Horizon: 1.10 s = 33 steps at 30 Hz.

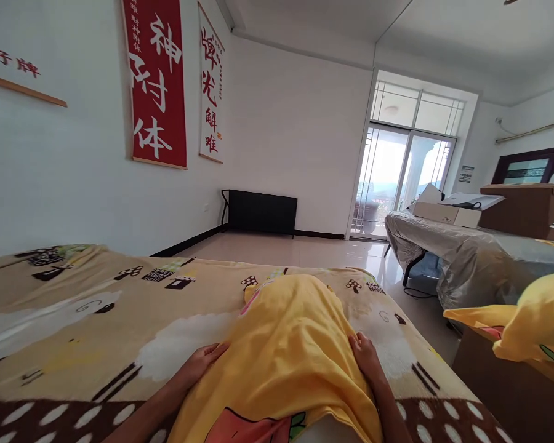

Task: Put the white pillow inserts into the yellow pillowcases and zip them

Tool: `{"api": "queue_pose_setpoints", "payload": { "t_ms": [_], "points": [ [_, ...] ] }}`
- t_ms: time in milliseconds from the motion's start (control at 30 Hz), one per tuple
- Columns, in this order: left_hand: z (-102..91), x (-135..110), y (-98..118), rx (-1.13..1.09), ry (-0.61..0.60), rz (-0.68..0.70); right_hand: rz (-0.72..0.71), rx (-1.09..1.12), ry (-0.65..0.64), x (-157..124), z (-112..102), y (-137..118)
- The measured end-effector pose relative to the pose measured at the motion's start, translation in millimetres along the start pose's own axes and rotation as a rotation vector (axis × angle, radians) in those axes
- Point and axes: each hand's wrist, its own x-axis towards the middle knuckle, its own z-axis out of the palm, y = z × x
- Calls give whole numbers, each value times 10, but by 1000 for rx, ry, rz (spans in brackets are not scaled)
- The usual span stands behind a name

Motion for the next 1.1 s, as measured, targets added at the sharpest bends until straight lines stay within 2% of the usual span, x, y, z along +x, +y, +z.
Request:
{"api": "queue_pose_setpoints", "payload": {
  "t_ms": [100, 200, 300, 400, 700, 867, 1100],
  "points": [
    [-118, -55, 41, -12, -122, -25, 35, 51, -69, 20, -169, 168],
    [-185, -119, -3, 144, -246, -27, 76, 108, -197, -7, -226, 242],
    [-166, -99, -132, 297, -255, -35, 115, 143, -267, -34, -188, 247],
    [-118, -47, -218, 260, -290, -69, 136, 159, -290, -31, -171, 247],
    [-162, -23, -246, 244, -282, -67, 122, 199, -333, -8, -145, 322],
    [-189, 12, -298, 314, -251, -40, 113, 200, -335, 13, -118, 344],
    [-218, 49, -309, 305, -306, -19, 107, 192, -323, 1, -131, 319]
  ]
}}
